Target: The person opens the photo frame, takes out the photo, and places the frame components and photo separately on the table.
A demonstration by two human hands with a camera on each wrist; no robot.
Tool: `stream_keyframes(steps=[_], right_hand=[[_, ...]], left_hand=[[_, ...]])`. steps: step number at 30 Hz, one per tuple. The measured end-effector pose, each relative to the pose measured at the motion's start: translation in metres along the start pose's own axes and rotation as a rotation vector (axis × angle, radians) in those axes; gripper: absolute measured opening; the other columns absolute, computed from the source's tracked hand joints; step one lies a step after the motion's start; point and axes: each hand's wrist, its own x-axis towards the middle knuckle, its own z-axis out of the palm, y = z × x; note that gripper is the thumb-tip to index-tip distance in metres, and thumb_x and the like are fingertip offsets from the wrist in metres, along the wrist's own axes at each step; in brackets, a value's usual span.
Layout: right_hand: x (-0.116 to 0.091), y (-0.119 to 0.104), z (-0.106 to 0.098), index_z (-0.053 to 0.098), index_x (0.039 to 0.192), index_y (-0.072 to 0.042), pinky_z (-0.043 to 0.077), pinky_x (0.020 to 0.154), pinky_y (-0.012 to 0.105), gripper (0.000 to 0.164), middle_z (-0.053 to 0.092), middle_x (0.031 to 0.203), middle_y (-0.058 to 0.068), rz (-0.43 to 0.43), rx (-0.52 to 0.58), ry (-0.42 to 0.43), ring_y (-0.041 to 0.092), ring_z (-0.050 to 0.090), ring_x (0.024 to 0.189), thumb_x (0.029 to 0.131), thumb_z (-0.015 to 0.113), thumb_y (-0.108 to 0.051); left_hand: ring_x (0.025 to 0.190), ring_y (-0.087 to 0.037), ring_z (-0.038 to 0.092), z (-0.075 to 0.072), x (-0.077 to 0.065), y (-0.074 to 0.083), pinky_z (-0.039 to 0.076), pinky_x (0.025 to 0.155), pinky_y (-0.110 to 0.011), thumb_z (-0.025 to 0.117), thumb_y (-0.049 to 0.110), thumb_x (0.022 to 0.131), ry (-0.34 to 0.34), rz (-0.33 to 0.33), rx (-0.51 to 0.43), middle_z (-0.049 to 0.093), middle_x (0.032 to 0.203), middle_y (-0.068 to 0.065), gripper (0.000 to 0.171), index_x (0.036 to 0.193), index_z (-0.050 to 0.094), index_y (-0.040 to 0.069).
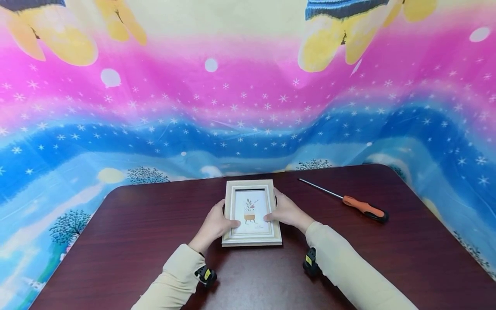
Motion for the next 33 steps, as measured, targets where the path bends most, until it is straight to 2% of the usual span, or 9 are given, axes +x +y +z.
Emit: stream_keyframes(steps=[3, 5, 10, 18, 22, 25, 27, 32, 33], right_hand=[[0.001, -0.002, 0.001, 0.011, 0.143, 0.018, 0.029, 0.112, 0.057, 0.106, 0.022, 0.149, 0.039, 0.022, -0.032, -0.018, 0.045, 0.026, 0.136, 0.069, 0.078, -0.017], [0.001, -0.003, 0.001, 0.011, 0.143, 0.018, 0.029, 0.112, 0.057, 0.108, 0.021, 0.15, 0.039, 0.029, -0.058, -0.03, 0.045, 0.024, 0.136, 0.068, 0.078, -0.018], [0.001, -0.008, 0.0, 0.012, 0.143, 0.019, 0.033, 0.11, 0.056, 0.108, 0.024, 0.148, 0.04, 0.016, -0.102, -0.032, 0.046, 0.028, 0.134, 0.066, 0.079, -0.016], [0.0, -0.013, -0.003, 0.012, 0.143, 0.019, 0.035, 0.109, 0.055, 0.109, 0.026, 0.147, 0.04, 0.018, -0.107, -0.03, 0.046, 0.031, 0.132, 0.064, 0.08, -0.015], [-0.002, -0.014, -0.002, 0.012, 0.143, 0.019, 0.034, 0.11, 0.055, 0.109, 0.026, 0.148, 0.039, 0.026, -0.101, -0.025, 0.045, 0.03, 0.133, 0.065, 0.08, -0.017], [-0.004, -0.017, 0.0, 0.012, 0.143, 0.019, 0.034, 0.11, 0.055, 0.108, 0.026, 0.147, 0.04, 0.027, -0.099, -0.003, 0.045, 0.031, 0.133, 0.067, 0.079, -0.019], [-0.005, -0.019, 0.001, 0.012, 0.143, 0.018, 0.034, 0.11, 0.055, 0.108, 0.027, 0.147, 0.04, 0.031, -0.097, 0.014, 0.045, 0.032, 0.133, 0.068, 0.079, -0.02], [-0.008, -0.025, 0.002, 0.01, 0.145, 0.016, 0.035, 0.11, 0.055, 0.106, 0.028, 0.148, 0.037, 0.048, -0.088, 0.054, 0.043, 0.035, 0.132, 0.071, 0.077, -0.021], [-0.009, -0.026, 0.002, 0.011, 0.145, 0.015, 0.039, 0.107, 0.054, 0.105, 0.032, 0.146, 0.037, 0.055, -0.081, 0.06, 0.042, 0.042, 0.127, 0.071, 0.077, -0.022]], left_hand=[[0.102, -0.034, 0.057, 0.0, -0.001, 0.001, 0.05, 0.091, -0.049, 0.08, 0.008, 0.063, 0.003, 0.004, 0.019, 0.062, 0.113, -0.027, 0.072, 0.126, 0.05, -0.007], [0.104, -0.035, 0.056, 0.0, -0.001, 0.001, 0.049, 0.093, -0.049, 0.079, 0.009, 0.062, -0.002, -0.008, 0.034, 0.06, 0.116, -0.029, 0.076, 0.129, 0.047, -0.009], [0.107, -0.038, 0.054, 0.001, -0.001, 0.0, 0.048, 0.096, -0.05, 0.079, 0.009, 0.061, -0.012, -0.022, 0.056, 0.056, 0.122, -0.032, 0.085, 0.133, 0.041, -0.014], [0.1, -0.034, 0.057, 0.0, 0.001, -0.003, 0.051, 0.09, -0.048, 0.078, 0.011, 0.061, -0.016, -0.011, 0.061, 0.061, 0.113, -0.027, 0.076, 0.128, 0.048, -0.01], [0.102, -0.036, 0.059, -0.002, -0.001, -0.002, 0.052, 0.088, -0.05, 0.074, 0.014, 0.065, -0.006, -0.011, 0.128, 0.063, 0.116, -0.027, 0.075, 0.13, 0.047, -0.011], [0.099, -0.038, 0.062, -0.004, -0.003, 0.0, 0.054, 0.082, -0.052, 0.072, 0.018, 0.07, 0.028, 0.001, 0.238, 0.066, 0.116, -0.027, 0.073, 0.131, 0.046, -0.012], [0.092, -0.037, 0.065, -0.004, -0.005, 0.002, 0.056, 0.075, -0.051, 0.071, 0.021, 0.072, 0.066, 0.026, 0.314, 0.069, 0.111, -0.025, 0.07, 0.131, 0.048, -0.011], [0.073, -0.03, 0.067, -0.004, -0.009, 0.002, 0.057, 0.059, -0.045, 0.068, 0.02, 0.077, 0.216, 0.174, 0.485, 0.074, 0.091, -0.021, 0.059, 0.125, 0.054, -0.012], [0.07, -0.029, 0.066, -0.003, -0.01, 0.001, 0.057, 0.056, -0.043, 0.067, 0.019, 0.078, 0.252, 0.207, 0.523, 0.074, 0.087, -0.019, 0.056, 0.123, 0.056, -0.012]])
